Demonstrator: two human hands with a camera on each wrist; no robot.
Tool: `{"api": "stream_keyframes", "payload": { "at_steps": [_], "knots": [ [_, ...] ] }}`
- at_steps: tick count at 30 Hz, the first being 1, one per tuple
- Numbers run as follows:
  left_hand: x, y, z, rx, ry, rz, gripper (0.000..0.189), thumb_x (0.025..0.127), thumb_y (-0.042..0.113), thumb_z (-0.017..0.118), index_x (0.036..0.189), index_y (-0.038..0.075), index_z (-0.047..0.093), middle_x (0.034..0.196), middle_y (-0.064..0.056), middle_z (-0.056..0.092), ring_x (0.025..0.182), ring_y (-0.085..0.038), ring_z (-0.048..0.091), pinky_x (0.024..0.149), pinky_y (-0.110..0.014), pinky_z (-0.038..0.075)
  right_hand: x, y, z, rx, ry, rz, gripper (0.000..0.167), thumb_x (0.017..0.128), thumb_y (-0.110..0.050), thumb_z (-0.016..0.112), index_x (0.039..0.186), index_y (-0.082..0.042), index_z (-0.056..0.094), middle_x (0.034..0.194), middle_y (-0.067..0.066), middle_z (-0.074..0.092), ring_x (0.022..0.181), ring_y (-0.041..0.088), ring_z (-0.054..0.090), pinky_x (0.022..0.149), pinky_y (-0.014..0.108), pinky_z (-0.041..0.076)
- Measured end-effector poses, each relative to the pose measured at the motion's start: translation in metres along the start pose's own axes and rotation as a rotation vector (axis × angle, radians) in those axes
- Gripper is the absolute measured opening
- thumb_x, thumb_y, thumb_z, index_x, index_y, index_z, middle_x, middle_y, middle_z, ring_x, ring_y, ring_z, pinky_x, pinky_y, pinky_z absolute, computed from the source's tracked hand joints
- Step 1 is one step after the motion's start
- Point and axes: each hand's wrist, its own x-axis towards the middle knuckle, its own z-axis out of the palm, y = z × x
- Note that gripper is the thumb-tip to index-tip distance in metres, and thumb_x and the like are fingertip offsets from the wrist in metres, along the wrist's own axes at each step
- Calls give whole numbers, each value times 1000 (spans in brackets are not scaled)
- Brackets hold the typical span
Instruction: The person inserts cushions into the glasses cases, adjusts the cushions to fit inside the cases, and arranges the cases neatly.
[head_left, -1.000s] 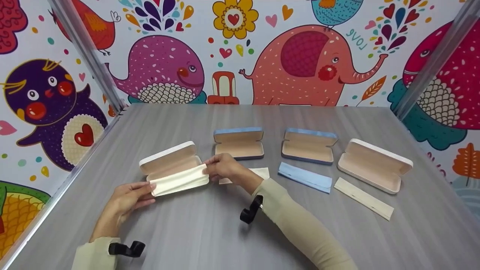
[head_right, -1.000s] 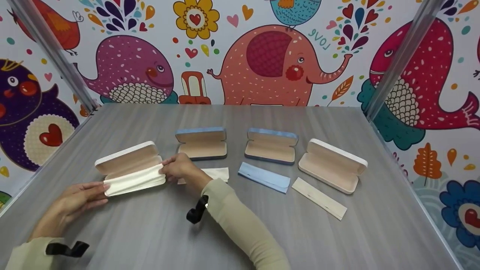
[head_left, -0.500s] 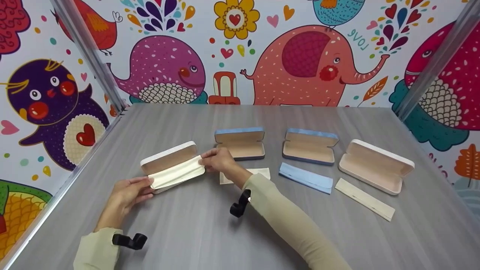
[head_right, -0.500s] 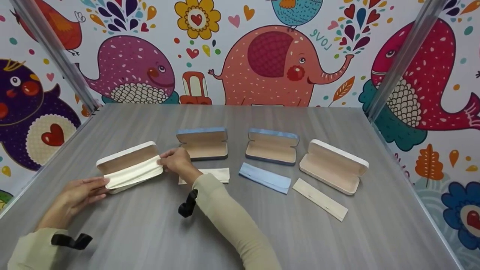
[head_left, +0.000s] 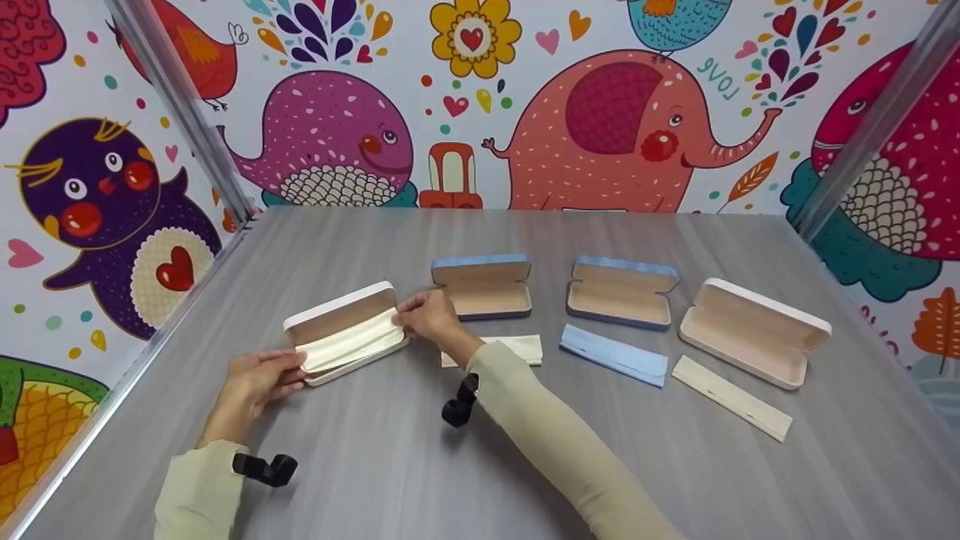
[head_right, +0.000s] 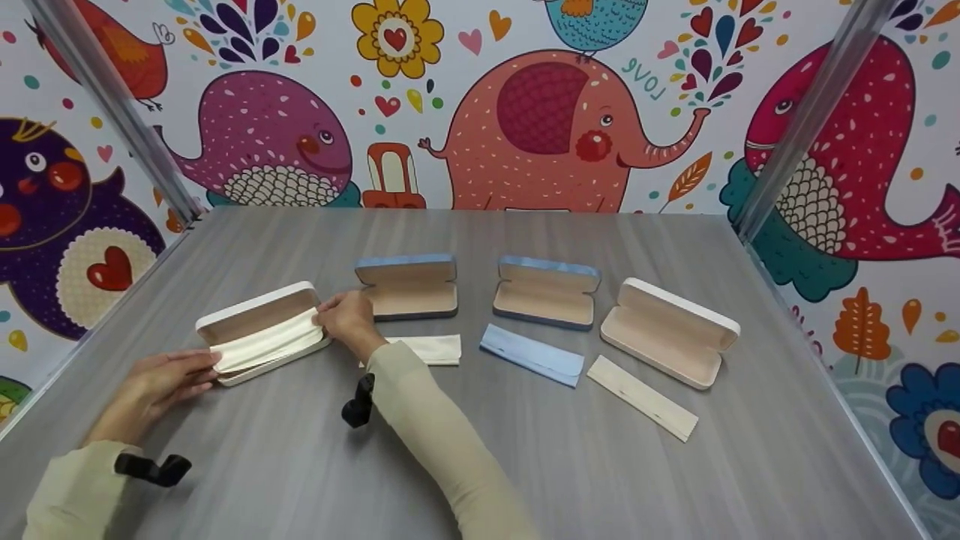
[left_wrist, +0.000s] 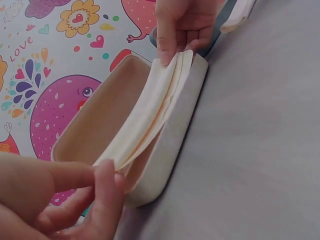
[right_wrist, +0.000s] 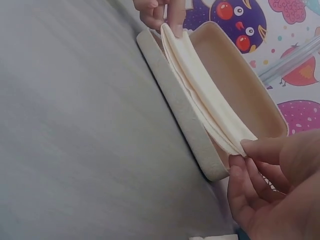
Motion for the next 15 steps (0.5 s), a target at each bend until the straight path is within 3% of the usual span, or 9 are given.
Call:
{"api": "stream_keyframes", "payload": {
  "at_steps": [8, 15],
  "knots": [
    [6, -2, 1, 98, 67, -36, 25, 92, 10, 70, 113, -1, 64, 61, 7, 65, 55, -1, 61, 51, -16, 53, 0, 0, 4, -115, 41, -70, 4, 83, -3, 76, 81, -3, 73, 59, -5, 55, 49, 5, 50, 46, 16, 40],
    [7, -4, 2, 147, 88, -45, 14, 91, 13, 71, 102, 5, 70, 60, 8, 61, 53, 0, 57, 49, -16, 51, 0, 2, 6, -212, 68, -111, 4, 82, -4, 74, 78, -5, 74, 60, -6, 56, 49, 3, 48, 46, 15, 38]
  ]
}}
